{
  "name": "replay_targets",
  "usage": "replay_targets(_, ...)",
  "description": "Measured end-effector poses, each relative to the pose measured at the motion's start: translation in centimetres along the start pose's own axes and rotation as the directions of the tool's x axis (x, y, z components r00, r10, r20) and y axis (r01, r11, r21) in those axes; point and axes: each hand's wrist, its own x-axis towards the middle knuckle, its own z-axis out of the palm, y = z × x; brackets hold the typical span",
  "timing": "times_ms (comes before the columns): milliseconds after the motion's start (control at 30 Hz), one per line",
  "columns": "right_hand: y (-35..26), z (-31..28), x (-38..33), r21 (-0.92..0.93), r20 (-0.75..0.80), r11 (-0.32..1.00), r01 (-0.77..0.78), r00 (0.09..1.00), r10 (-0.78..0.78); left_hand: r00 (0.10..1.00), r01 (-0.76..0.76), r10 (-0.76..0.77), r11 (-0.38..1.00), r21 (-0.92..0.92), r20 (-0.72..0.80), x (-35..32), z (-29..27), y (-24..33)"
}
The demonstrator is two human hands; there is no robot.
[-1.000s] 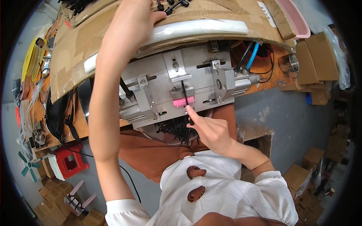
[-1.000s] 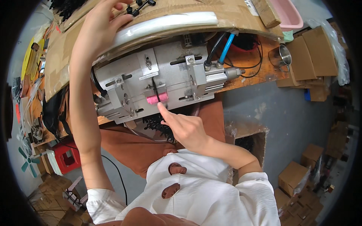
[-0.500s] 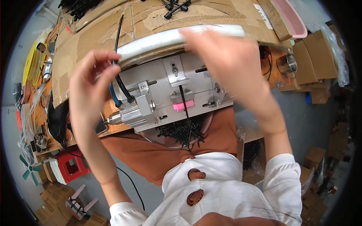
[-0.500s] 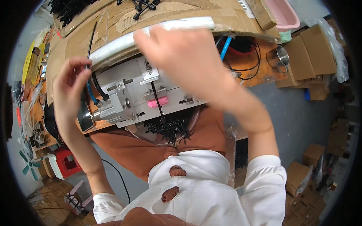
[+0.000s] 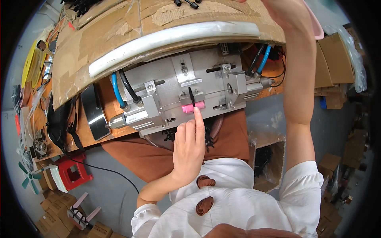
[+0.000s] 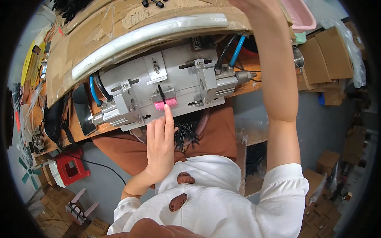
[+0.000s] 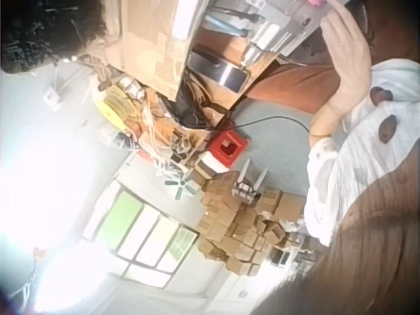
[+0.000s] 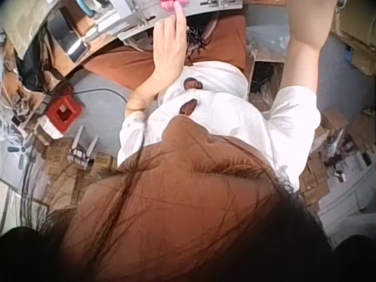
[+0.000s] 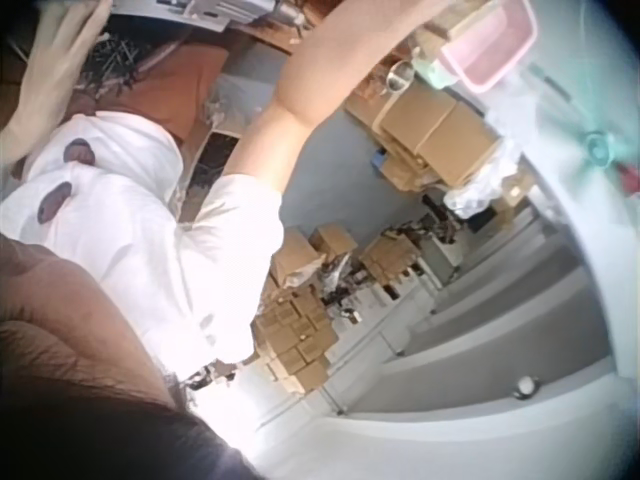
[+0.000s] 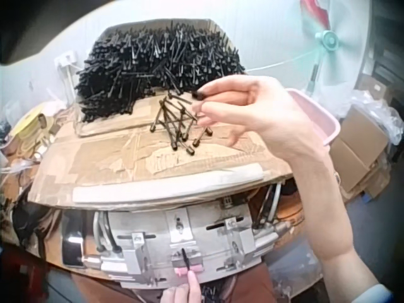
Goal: The person picks up a cable tie from a pile on a cardboard surface, places it into a machine, and processes it. They repeat this cycle, occasionally moving cable ties aside to reach others, and then drop the finished items into a container below.
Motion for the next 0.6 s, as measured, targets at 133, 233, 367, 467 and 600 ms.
replay_targets(133,1.1,-0.9,-2.4,0.08,-0.206,0.995,0.064,0.977,-0.046,1.0,-0.029,0.029,0.999,0.021,0.003,0.8,0.0,0.3)
replay_targets(233,2.3,-1.1,-3.8,0.165,-0.243,0.986,0.035,0.97,0.006,0.999,-0.025,0.023,0.998,0.057,0.042,0.7,-0.4,-0.1)
replay_targets(367,1.1,3.3,-11.5,0.057,-0.173,0.991,0.118,0.979,-0.106,0.994,-0.03,0.032,0.999,-0.02,0.109,1.1,-2.3,-0.8)
replay_targets(467,2.8,7.2,-18.6,-0.377,-0.016,0.861,0.341,0.927,-0.374,0.992,-0.098,0.089,0.99,-0.105,-0.089,5.4,-5.9,-2.6)
replay_targets(600,4.3,10.5,-22.5,-0.49,0.096,0.855,0.17,0.985,-0.141,0.939,-0.072,0.073,0.997,0.016,-0.337,11.7,-8.2,-5.2)
